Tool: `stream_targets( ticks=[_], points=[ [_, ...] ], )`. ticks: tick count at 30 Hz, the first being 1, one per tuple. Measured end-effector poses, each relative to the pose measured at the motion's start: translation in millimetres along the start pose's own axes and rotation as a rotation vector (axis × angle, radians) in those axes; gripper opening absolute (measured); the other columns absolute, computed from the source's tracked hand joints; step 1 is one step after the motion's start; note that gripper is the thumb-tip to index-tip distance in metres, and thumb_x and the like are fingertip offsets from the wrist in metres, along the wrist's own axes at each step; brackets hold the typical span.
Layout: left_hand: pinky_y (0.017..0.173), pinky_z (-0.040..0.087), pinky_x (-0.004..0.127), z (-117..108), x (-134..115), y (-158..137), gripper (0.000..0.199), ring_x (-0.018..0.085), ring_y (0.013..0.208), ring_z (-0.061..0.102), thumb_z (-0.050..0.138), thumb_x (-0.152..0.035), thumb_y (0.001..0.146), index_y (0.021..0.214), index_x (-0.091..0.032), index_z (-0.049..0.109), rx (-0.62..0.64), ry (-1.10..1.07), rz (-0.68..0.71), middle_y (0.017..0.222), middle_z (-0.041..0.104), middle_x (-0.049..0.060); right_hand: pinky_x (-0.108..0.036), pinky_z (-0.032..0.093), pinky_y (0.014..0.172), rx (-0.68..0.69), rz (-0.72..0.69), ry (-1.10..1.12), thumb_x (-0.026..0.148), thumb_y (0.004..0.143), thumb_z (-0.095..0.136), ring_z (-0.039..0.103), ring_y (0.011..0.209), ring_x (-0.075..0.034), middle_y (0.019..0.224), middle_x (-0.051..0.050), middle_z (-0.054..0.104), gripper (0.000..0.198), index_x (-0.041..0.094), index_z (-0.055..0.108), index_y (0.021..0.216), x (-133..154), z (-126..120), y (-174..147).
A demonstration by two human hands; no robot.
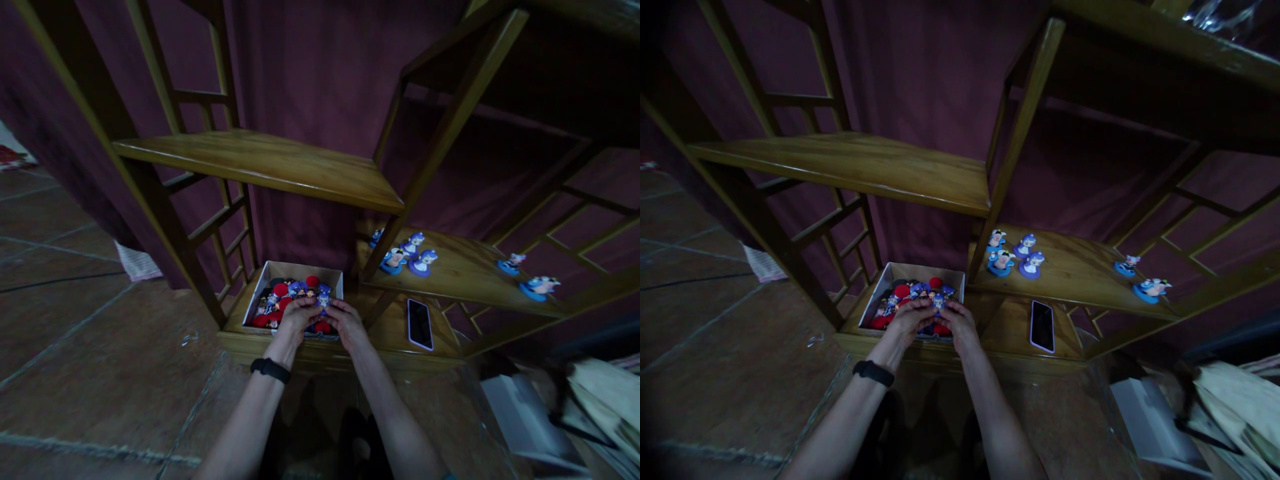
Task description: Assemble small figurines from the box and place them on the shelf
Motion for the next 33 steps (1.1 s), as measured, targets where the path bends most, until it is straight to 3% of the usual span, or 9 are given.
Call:
stream_targets(
  ticks=[6,9,13,17,26,33],
  points=[
    [0.059,0.050,0.025,0,2,5,0.035,0.013,0.058,0.062,0.078,-0.006,0.048,0.079,-0.013,0.061,0.055,-0.001,0.026,0.063,0.064,0.001,-0.031,0.052,0.073,0.079,-0.090,-0.111,0.028,0.059,0.073,0.063,0.080,-0.017,0.089,-0.003,0.068,0.034,0.018,0.063,0.090,9,9,-5],
    [0.061,0.050,0.026,6,-6,6,0.042,0.013,0.061,0.061,0.078,-0.008,0.046,0.084,-0.014,0.061,0.133,-0.014,0.132,0.067,0.065,0.001,-0.031,0.051,0.074,0.065,-0.279,-0.297,0.028,0.065,0.067,0.061,0.081,-0.017,0.088,-0.001,0.067,0.029,0.021,0.061,0.092,21,12,-5],
    [0.064,0.047,0.024,13,-19,2,0.041,0.012,0.064,0.060,0.075,-0.007,0.045,0.084,-0.014,0.062,0.146,0.040,0.297,0.070,0.067,0.000,-0.031,0.047,0.081,-0.011,-0.554,-0.654,0.019,0.070,0.058,0.059,0.087,-0.017,0.092,0.000,0.063,0.021,0.024,0.060,0.090,37,16,-11],
    [0.067,0.047,0.026,17,-26,1,0.033,0.012,0.065,0.059,0.072,-0.007,0.047,0.078,-0.013,0.063,0.144,0.109,0.387,0.069,0.067,0.001,-0.031,0.045,0.083,-0.095,-0.704,-0.922,0.012,0.070,0.053,0.057,0.091,-0.018,0.099,-0.004,0.057,0.027,0.024,0.060,0.094,51,19,-22],
    [0.066,0.047,0.026,13,-22,4,0.028,0.013,0.063,0.059,0.070,-0.007,0.048,0.075,-0.013,0.064,0.110,0.252,0.480,0.067,0.066,0.001,-0.031,0.043,0.082,-0.027,-0.714,-1.005,0.009,0.073,0.048,0.057,0.090,-0.019,0.094,-0.004,0.061,0.030,0.023,0.059,0.096,49,18,-24],
    [0.066,0.048,0.025,11,-16,5,0.029,0.012,0.063,0.060,0.074,-0.007,0.048,0.074,-0.013,0.064,0.078,0.196,0.382,0.067,0.067,0.002,-0.032,0.045,0.082,-0.026,-0.635,-0.930,0.016,0.072,0.052,0.059,0.089,-0.019,0.094,-0.004,0.063,0.027,0.023,0.061,0.096,43,12,-16]
  ],
)
Point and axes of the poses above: each hand's wrist, its own y-axis towards the middle knuckle, its own z-axis out of the palm, x = y × z, the point moved 6 cm from there along y, towards the middle knuckle
